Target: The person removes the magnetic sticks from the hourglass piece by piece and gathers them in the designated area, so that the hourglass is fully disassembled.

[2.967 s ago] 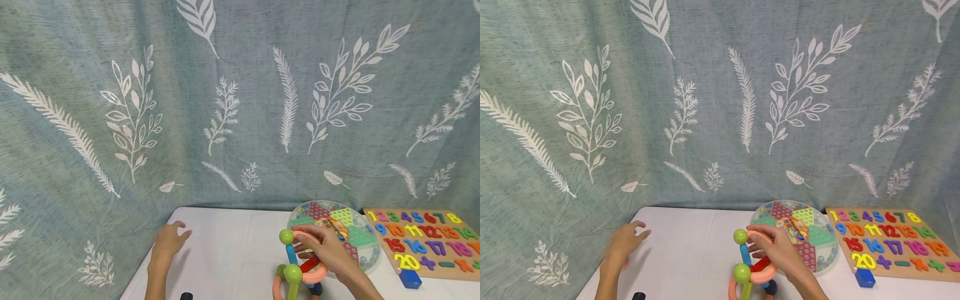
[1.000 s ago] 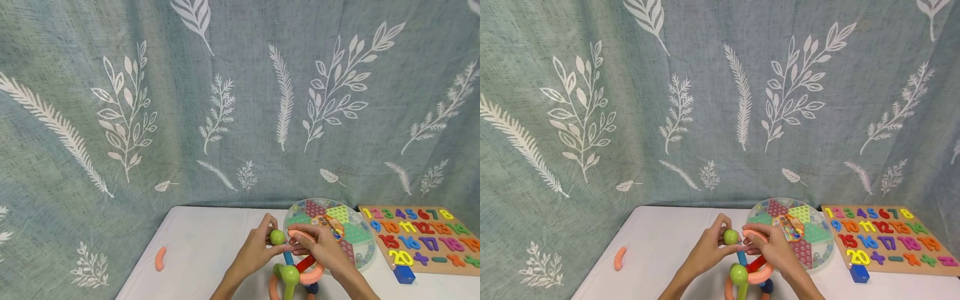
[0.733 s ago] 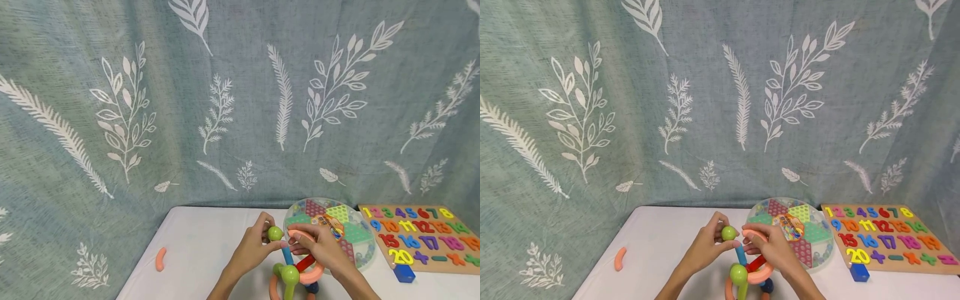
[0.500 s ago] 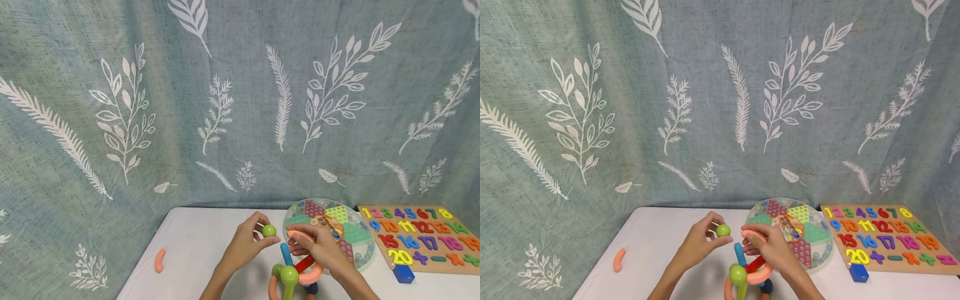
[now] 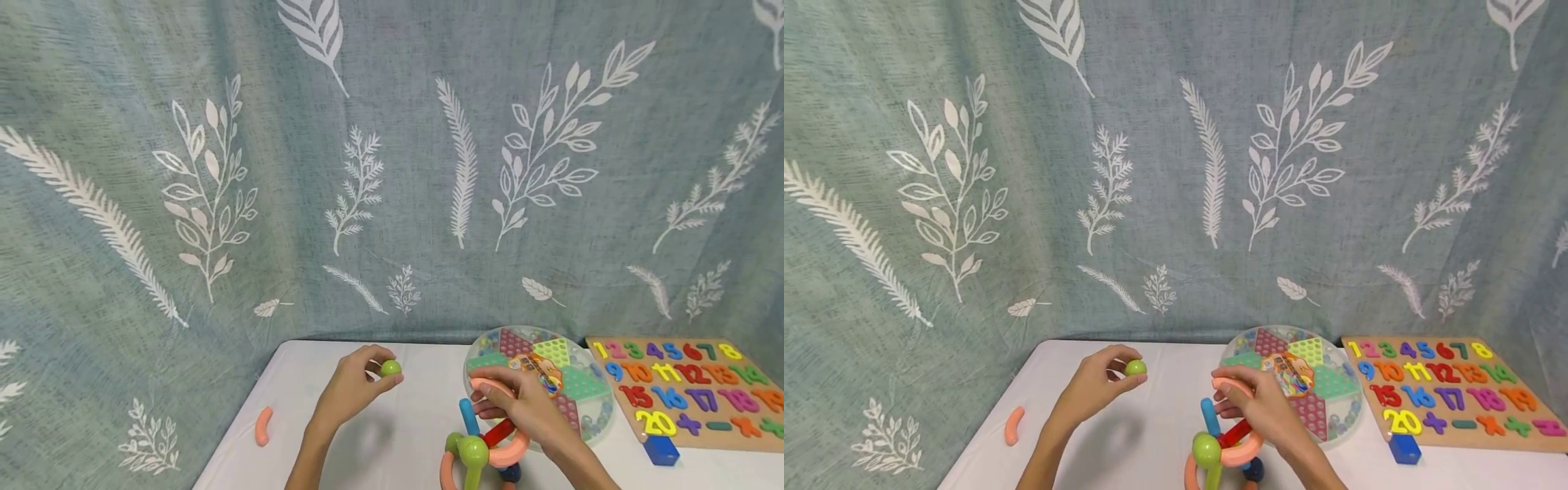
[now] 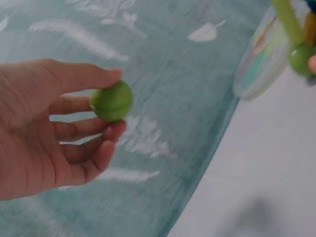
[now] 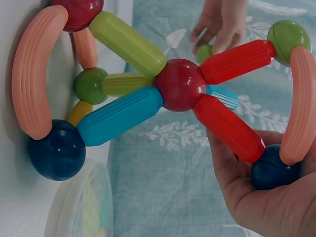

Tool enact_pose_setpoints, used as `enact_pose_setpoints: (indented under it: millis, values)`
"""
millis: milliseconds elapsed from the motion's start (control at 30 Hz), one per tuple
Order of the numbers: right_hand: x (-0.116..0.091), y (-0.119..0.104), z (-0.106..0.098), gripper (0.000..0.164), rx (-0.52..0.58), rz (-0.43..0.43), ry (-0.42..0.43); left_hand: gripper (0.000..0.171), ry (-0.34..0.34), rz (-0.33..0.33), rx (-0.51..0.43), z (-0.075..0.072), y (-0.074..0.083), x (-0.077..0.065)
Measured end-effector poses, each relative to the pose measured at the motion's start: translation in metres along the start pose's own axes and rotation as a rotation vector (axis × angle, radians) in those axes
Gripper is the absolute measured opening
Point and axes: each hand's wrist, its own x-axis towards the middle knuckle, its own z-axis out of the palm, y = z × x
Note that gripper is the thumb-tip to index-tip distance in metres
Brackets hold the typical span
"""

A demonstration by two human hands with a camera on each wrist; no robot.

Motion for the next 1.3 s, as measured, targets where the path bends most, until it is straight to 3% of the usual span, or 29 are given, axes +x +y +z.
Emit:
enact_pose_setpoints:
  millis: [200, 333, 567, 733, 867, 1033, 1300]
  values:
    - [-0.002, 0.001, 0.001, 0.048, -0.004, 0.000, -0.013, 0.042, -0.011, -0.127, 0.039, -0.033, -0.015, -0.011]
    - [-0.002, 0.001, 0.001, 0.049, -0.010, -0.007, -0.022, 0.038, -0.030, -0.206, 0.088, -0.060, -0.029, -0.020]
    - [-0.001, -0.001, 0.000, 0.050, -0.019, -0.013, -0.024, 0.023, -0.017, -0.372, 0.193, -0.097, -0.077, -0.040]
    - [-0.002, 0.000, 0.000, 0.050, -0.025, 0.001, -0.027, 0.021, -0.017, -0.432, 0.336, -0.103, -0.109, -0.052]
    - [-0.001, 0.000, 0.000, 0.048, -0.028, 0.003, -0.031, 0.025, -0.038, -0.507, 0.375, -0.102, -0.123, -0.059]
    - [-0.001, 0.000, 0.001, 0.050, -0.036, 0.002, -0.035, 0.029, -0.045, -0.574, 0.363, -0.102, -0.127, -0.063]
    - [-0.001, 0.001, 0.000, 0.052, -0.049, 0.021, -0.027, 0.036, -0.068, -0.563, 0.377, -0.103, -0.123, -0.060]
